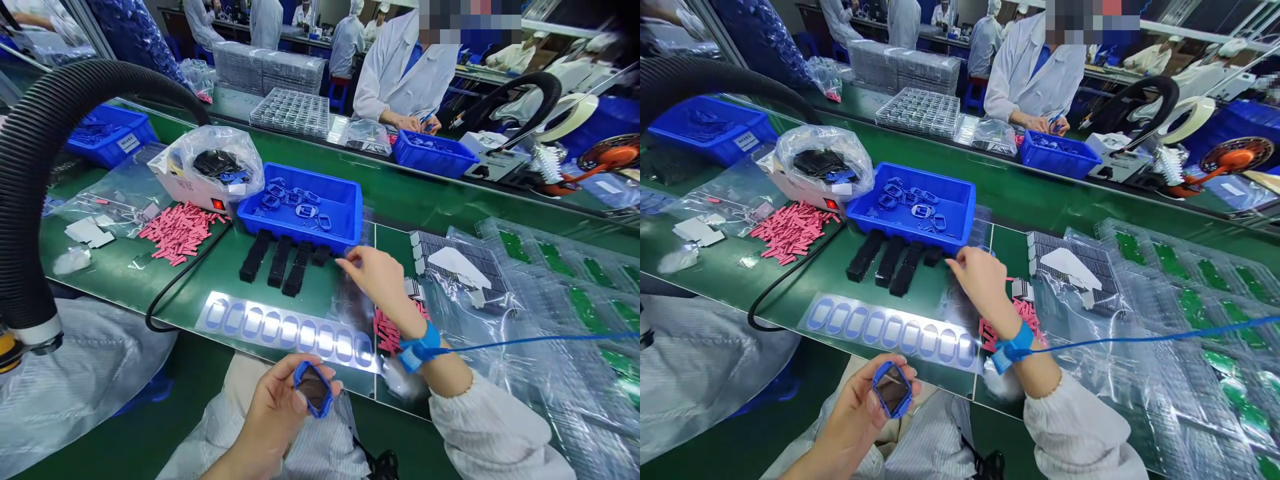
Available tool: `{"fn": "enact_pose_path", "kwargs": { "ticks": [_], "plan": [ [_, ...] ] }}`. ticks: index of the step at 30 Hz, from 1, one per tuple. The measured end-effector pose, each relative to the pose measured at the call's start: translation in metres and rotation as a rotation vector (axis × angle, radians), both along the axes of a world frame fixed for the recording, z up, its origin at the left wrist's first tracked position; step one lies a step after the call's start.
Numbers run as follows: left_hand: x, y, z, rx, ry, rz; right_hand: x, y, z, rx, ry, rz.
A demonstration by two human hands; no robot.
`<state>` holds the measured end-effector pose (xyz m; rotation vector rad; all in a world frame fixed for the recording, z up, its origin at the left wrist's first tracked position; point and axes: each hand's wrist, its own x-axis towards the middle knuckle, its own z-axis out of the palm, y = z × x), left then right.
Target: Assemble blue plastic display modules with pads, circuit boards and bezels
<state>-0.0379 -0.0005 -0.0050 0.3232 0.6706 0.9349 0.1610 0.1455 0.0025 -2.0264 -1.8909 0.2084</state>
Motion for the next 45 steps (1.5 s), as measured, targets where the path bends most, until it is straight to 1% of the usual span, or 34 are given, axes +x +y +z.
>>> {"fn": "enact_pose_path", "kwargs": {
  "ticks": [2,5,7,9,13,15,17,20,23,25,28,30,32,34,36,39,41,42,43,45],
  "plan": [
    [-0.004,0.0,-0.001,-0.031,0.026,0.0,0.012,-0.001,0.003,-0.031,-0.019,-0.035],
    [-0.006,0.002,-0.003,-0.073,0.051,-0.001,0.02,-0.005,0.004,-0.085,0.0,-0.004],
    [-0.005,0.003,-0.003,-0.084,0.05,-0.012,0.013,-0.005,0.001,-0.122,0.026,0.037],
    [-0.004,0.005,-0.003,-0.078,0.042,-0.012,0.001,-0.003,-0.005,-0.146,0.047,0.054],
    [-0.002,0.006,0.001,-0.07,0.032,-0.01,-0.022,0.007,-0.014,-0.159,0.065,0.031],
    [-0.002,0.006,0.003,-0.076,0.037,-0.011,-0.025,0.01,-0.015,-0.168,0.06,0.027],
    [-0.003,0.005,0.004,-0.077,0.032,-0.007,-0.02,0.011,-0.012,-0.183,0.04,0.036],
    [-0.004,0.004,0.002,-0.078,0.023,-0.001,0.005,0.01,-0.002,-0.197,-0.033,0.033],
    [-0.007,0.004,-0.001,-0.079,0.028,0.004,0.048,0.004,0.011,-0.218,-0.153,0.012],
    [-0.008,0.004,-0.002,-0.079,0.031,0.003,0.079,-0.001,0.016,-0.252,-0.225,0.041],
    [-0.009,0.004,-0.003,-0.084,0.049,-0.017,0.113,-0.01,0.014,-0.309,-0.289,0.169],
    [-0.008,0.004,-0.002,-0.084,0.062,-0.032,0.124,-0.016,0.008,-0.32,-0.325,0.246],
    [-0.007,0.004,-0.001,-0.08,0.071,-0.038,0.129,-0.021,0.003,-0.302,-0.359,0.29],
    [-0.007,0.003,0.0,-0.073,0.077,-0.041,0.131,-0.023,0.001,-0.265,-0.377,0.315],
    [-0.008,0.003,-0.001,-0.062,0.08,-0.049,0.132,-0.026,0.003,-0.217,-0.373,0.329],
    [-0.009,0.003,-0.003,-0.04,0.067,-0.081,0.129,-0.036,0.015,-0.129,-0.339,0.325],
    [-0.008,0.004,-0.004,-0.016,0.043,-0.123,0.116,-0.051,0.026,-0.046,-0.236,0.362],
    [-0.006,0.004,-0.003,-0.004,0.024,-0.158,0.106,-0.061,0.032,-0.004,-0.151,0.404],
    [-0.004,0.005,-0.002,0.011,-0.003,-0.202,0.093,-0.073,0.038,0.033,-0.03,0.483],
    [0.004,0.005,0.002,0.052,-0.087,-0.293,0.063,-0.097,0.048,0.002,0.157,0.647]
  ]
}}
